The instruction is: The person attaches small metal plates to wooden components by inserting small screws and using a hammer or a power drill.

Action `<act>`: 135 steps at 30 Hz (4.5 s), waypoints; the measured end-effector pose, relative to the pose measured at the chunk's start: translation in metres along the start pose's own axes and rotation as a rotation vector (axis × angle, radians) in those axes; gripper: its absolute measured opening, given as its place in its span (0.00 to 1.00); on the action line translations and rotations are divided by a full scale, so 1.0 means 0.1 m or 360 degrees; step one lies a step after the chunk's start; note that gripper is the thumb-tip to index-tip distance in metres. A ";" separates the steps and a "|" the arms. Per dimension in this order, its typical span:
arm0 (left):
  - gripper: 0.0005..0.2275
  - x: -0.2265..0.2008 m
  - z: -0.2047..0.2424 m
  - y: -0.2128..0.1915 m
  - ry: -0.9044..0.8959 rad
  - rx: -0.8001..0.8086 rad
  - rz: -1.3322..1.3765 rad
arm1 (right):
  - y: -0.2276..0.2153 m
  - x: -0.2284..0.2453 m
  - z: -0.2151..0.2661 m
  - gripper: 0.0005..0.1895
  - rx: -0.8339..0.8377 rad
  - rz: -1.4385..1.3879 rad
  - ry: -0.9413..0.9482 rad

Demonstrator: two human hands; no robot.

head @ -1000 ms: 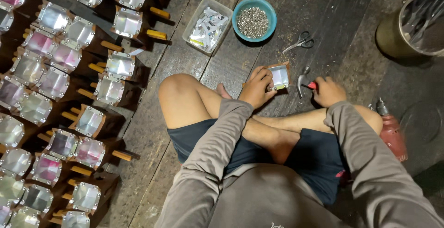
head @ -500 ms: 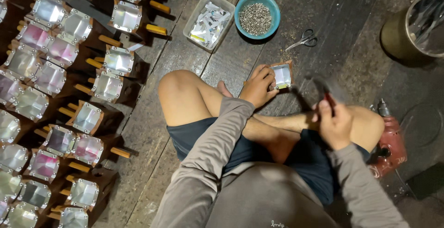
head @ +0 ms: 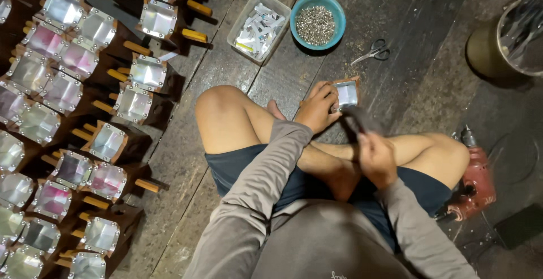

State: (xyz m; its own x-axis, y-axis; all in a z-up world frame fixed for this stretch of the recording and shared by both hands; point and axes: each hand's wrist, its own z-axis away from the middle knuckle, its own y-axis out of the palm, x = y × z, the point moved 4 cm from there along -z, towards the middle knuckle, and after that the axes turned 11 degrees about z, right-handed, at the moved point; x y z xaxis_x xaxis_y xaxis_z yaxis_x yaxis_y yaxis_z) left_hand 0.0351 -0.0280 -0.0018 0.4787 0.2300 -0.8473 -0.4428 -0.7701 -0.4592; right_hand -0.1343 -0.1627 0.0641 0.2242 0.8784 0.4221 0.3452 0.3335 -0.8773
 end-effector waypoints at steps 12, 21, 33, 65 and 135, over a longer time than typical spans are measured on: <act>0.13 -0.13 0.01 -0.07 -0.0014 -0.0054 0.0015 | -0.17 0.12 -0.04 0.18 -0.0007 -0.0065 0.0032; 0.12 -0.18 0.03 -0.11 0.0077 -0.0094 0.0013 | -0.14 0.08 0.06 0.17 -0.0047 -0.0008 0.0040; 0.11 -0.10 -0.04 -0.11 -0.0126 -0.0009 -0.0067 | 0.23 -0.12 0.05 0.19 0.0305 0.0163 0.0548; 0.15 -0.46 -0.04 -0.44 -0.0304 -0.0213 -0.0214 | 0.05 -0.23 -1.51 0.23 0.1031 0.1214 0.0130; 0.10 -0.22 0.11 -0.25 0.0050 0.0098 0.0102 | 0.11 0.13 -0.61 0.08 -0.0032 0.0197 -0.0515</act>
State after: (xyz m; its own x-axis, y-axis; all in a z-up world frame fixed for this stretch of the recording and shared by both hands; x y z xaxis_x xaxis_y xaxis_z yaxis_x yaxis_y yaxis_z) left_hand 0.0269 -0.0073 0.0255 0.4708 0.1618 -0.8673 -0.5187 -0.7444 -0.4204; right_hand -0.0717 -0.1680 0.0738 -0.0340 0.9759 0.2154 0.3518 0.2134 -0.9114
